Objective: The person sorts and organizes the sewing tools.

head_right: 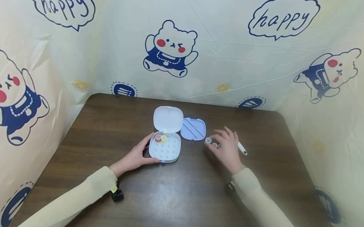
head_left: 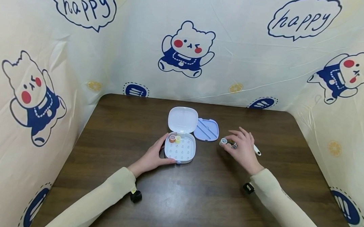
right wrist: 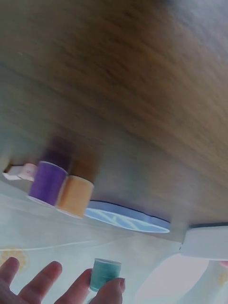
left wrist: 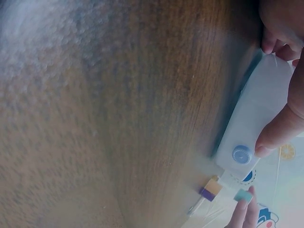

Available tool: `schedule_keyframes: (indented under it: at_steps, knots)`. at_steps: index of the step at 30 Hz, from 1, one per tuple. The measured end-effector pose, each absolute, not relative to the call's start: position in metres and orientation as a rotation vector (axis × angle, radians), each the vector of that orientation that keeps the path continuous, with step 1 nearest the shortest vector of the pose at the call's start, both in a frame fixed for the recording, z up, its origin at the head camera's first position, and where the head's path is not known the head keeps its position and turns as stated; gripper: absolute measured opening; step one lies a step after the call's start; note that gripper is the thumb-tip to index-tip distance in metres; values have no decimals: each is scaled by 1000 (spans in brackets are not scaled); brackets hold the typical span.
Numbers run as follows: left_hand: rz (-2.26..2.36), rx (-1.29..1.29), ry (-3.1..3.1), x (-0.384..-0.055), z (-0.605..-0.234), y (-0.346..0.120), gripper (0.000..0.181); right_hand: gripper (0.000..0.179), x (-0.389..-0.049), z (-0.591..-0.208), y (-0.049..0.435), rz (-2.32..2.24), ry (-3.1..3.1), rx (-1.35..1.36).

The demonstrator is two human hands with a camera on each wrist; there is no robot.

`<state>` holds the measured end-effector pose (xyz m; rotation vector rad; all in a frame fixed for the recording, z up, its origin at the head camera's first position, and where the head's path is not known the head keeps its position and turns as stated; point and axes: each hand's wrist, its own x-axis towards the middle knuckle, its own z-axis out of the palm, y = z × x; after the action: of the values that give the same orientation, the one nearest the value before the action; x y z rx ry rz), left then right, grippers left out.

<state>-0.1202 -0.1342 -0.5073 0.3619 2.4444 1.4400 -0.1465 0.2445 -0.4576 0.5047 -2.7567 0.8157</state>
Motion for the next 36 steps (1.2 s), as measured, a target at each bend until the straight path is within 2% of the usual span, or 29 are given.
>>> schedule_keyframes:
  at_steps: [36]
  knots:
    - [1434,347,2437,-120,-506,-134,119,31,-161,-458,182,863,-2871,594]
